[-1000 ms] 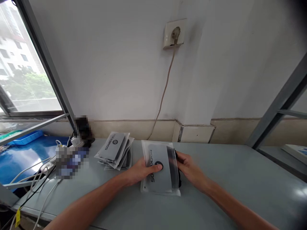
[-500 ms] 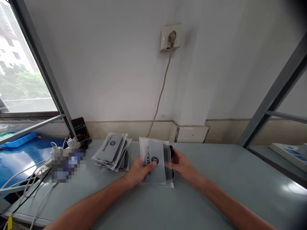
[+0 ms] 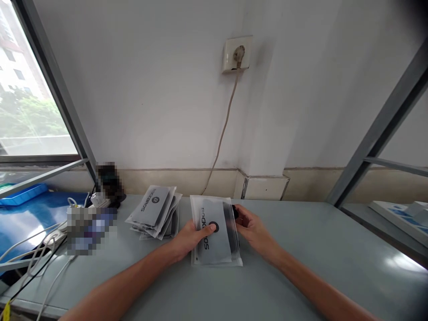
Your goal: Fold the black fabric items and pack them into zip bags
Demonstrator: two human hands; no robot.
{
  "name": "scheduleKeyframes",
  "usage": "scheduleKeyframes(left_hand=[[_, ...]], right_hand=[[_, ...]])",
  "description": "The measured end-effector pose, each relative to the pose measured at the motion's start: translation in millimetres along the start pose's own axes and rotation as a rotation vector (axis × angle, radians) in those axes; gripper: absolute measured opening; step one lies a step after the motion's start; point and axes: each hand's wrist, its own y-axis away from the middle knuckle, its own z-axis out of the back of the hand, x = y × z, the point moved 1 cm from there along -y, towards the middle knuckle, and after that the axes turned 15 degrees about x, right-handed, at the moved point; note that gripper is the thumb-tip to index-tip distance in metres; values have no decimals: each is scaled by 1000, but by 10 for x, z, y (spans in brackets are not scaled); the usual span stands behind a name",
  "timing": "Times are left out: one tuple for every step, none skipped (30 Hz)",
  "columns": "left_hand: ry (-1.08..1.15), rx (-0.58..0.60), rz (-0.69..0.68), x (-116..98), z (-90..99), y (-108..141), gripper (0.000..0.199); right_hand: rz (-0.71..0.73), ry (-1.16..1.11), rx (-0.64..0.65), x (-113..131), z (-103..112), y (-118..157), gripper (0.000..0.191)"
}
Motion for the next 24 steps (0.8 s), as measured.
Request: scheduleKeyframes(left_hand=[[2,-2,-19,-5,-2,0,54],[-3,-18,-47,-8,-5,-1,54],[-15,-47,-82,-11,-9,-3,53],[-28,-80,-116,-12,-14,-4,52],[-41,-108,-140,-12,-21,-6,52],[-53,-125,-148,-10,-29,-7,51],[-60,-127,-142,-8,-40,-8,51],[-63,-116,-128,-5,-51,-9,52],[-64,-94,-113,-4,-62,-11,53],[-66,-70,-102,-3,-72,-13,54],[-69,-54,-101,-3,-78,-16,55],[-71,-55,-110,-3,-79,-20,56],[-74,-72,-128,-4,-74,-25,57],[-82,-105,-151,-4,-63,-32,58],[-92,-145,-172,-4,-47,-38,58],[-105,-183,-192,-4,-27,-43,58],[-124,-208,-208,-5,-7,-46,57],[-150,-215,-219,-7,11,-46,56],[-183,-213,-230,-11,26,-43,54],[-224,-213,-242,-16,39,-36,52],[-275,-217,-255,-23,49,-26,50],[-337,-229,-267,-30,56,-12,50],[-403,-246,-274,-36,60,2,50],[-467,-267,-277,-40,62,17,50]], right_hand=[[3,3,-32,-4,-2,-3,28],[2,12,-52,-10,-1,-7,29],[-6,31,-62,-15,2,-11,31],[-17,55,-63,-19,4,-14,32],[-28,76,-62,-20,6,-16,34],[-36,88,-62,-18,7,-16,36],[-39,90,-69,-13,8,-14,37],[-41,79,-81,-9,7,-11,37],[-45,53,-93,-5,7,-7,37],[-50,18,-101,-5,6,-4,36],[-51,-19,-105,-8,5,-2,36],[-47,-55,-102,-17,4,-3,37],[-35,-89,-97,-31,5,-5,38],[-17,-116,-86,-50,6,-10,39],[0,-133,-73,-72,7,-17,40],[11,-135,-63,-96,9,-23,40],[14,-122,-61,-119,11,-30,39],[11,-98,-71,-139,12,-35,39],[9,-66,-92,-151,11,-38,38],[7,-36,-118,-154,9,-39,38],[7,-14,-147,-147,4,-37,39],[3,-6,-172,-133,-3,-33,39],[-10,-13,-189,-113,-12,-28,40],[-31,-34,-198,-92,-22,-21,40]])
